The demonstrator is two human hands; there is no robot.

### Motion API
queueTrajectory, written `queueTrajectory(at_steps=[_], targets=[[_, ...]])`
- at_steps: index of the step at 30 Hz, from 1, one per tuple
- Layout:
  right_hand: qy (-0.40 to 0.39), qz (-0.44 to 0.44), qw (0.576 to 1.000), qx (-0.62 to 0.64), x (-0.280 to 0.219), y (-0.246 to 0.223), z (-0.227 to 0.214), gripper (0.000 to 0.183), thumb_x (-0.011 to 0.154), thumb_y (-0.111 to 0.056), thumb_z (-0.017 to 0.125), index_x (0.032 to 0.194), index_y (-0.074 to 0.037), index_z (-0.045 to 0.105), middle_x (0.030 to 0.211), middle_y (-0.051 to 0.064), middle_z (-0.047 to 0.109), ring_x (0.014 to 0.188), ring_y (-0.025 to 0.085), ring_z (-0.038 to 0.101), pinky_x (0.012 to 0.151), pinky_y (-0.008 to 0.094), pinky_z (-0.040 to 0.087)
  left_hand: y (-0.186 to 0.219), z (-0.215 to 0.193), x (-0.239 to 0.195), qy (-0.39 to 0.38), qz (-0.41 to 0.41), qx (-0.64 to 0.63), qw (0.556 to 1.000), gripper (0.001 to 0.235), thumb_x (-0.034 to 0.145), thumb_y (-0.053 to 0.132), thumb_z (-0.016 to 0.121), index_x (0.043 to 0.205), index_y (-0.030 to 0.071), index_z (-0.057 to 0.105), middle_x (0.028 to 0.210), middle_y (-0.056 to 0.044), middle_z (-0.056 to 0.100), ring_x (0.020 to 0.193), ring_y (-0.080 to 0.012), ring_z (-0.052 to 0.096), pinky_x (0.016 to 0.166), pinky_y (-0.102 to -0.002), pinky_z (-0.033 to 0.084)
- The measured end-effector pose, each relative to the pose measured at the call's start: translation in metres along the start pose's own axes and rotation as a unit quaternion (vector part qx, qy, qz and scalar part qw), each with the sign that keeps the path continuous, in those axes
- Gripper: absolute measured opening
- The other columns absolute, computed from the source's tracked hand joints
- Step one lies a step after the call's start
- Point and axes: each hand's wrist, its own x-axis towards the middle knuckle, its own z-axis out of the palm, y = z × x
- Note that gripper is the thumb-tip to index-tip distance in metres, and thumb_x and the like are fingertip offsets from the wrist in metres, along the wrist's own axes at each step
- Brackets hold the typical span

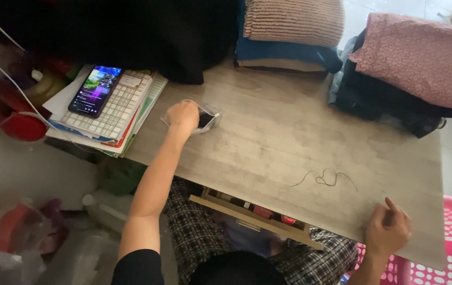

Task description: A person attempts to thread a needle with black thread while sitting at a desk with laundry nearby.

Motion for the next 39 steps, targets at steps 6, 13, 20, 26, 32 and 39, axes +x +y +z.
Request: queueTrajectory(at_steps=[6, 13, 20, 26, 32, 39], targets=[[-0.028, 0.045, 0.999, 0.012, 0.002, -0.011, -0.006, 0.020, 0.088, -0.005, 0.057, 0.107, -0.003, 0.066, 0.094, 0.014, 0.059, 0.085, 0.026, 0.054, 0.077, 0.037, 0.043, 0.001, -0.006, 0.006, -0.062, -0.015, -0.028, 0.998, 0.025, 0.076, 0.009, 0.038, 0.086, 0.006, 0.061, 0.093, -0.011, 0.060, 0.084, -0.0269, 0.058, 0.069, -0.037, 0.046], [-0.036, 0.058, 0.998, 0.004, 0.001, -0.008, -0.004, 0.019, 0.089, -0.009, 0.058, 0.105, -0.003, 0.066, 0.090, 0.011, 0.060, 0.082, 0.023, 0.053, 0.076, 0.034, 0.041, 0.010, -0.046, -0.017, -0.194, 0.027, 0.051, 0.979, 0.028, 0.078, 0.006, 0.038, 0.099, 0.004, 0.056, 0.103, -0.010, 0.055, 0.091, -0.0250, 0.054, 0.072, -0.035, 0.046], [-0.022, 0.027, 0.999, 0.007, 0.001, -0.005, -0.003, 0.016, 0.089, -0.006, 0.060, 0.103, -0.002, 0.067, 0.092, 0.010, 0.062, 0.087, 0.025, 0.054, 0.082, 0.035, 0.040, 0.013, -0.058, -0.022, -0.228, 0.058, 0.100, 0.967, 0.022, 0.069, 0.010, 0.040, 0.081, 0.004, 0.058, 0.084, -0.009, 0.058, 0.077, -0.0226, 0.055, 0.063, -0.031, 0.044], [-0.045, 0.053, 0.997, 0.020, 0.002, -0.010, -0.007, 0.017, 0.089, -0.008, 0.060, 0.104, -0.004, 0.065, 0.092, 0.009, 0.061, 0.087, 0.024, 0.053, 0.084, 0.035, 0.037, 0.013, -0.058, -0.029, -0.240, 0.053, 0.093, 0.965, 0.008, 0.068, 0.012, 0.043, 0.063, 0.010, 0.050, 0.063, -0.003, 0.052, 0.060, -0.0178, 0.050, 0.053, -0.027, 0.040], [-0.043, 0.031, 0.999, -0.006, -0.007, 0.011, 0.001, 0.018, 0.091, -0.010, 0.058, 0.106, -0.005, 0.067, 0.092, 0.011, 0.062, 0.087, 0.027, 0.053, 0.082, 0.037, 0.038, 0.013, -0.055, -0.029, -0.209, 0.021, 0.082, 0.974, 0.031, 0.070, 0.023, 0.047, 0.094, 0.009, 0.060, 0.101, -0.007, 0.058, 0.093, -0.0243, 0.056, 0.073, -0.032, 0.045], [-0.035, 0.026, 0.999, -0.019, -0.008, 0.013, 0.003, 0.018, 0.093, -0.012, 0.062, 0.108, -0.005, 0.069, 0.092, 0.012, 0.063, 0.085, 0.027, 0.055, 0.080, 0.037, 0.041, 0.013, -0.056, -0.035, -0.192, 0.021, 0.087, 0.977, 0.013, 0.074, 0.021, 0.044, 0.080, 0.014, 0.054, 0.081, -0.002, 0.052, 0.073, -0.0179, 0.051, 0.060, -0.027, 0.041]])
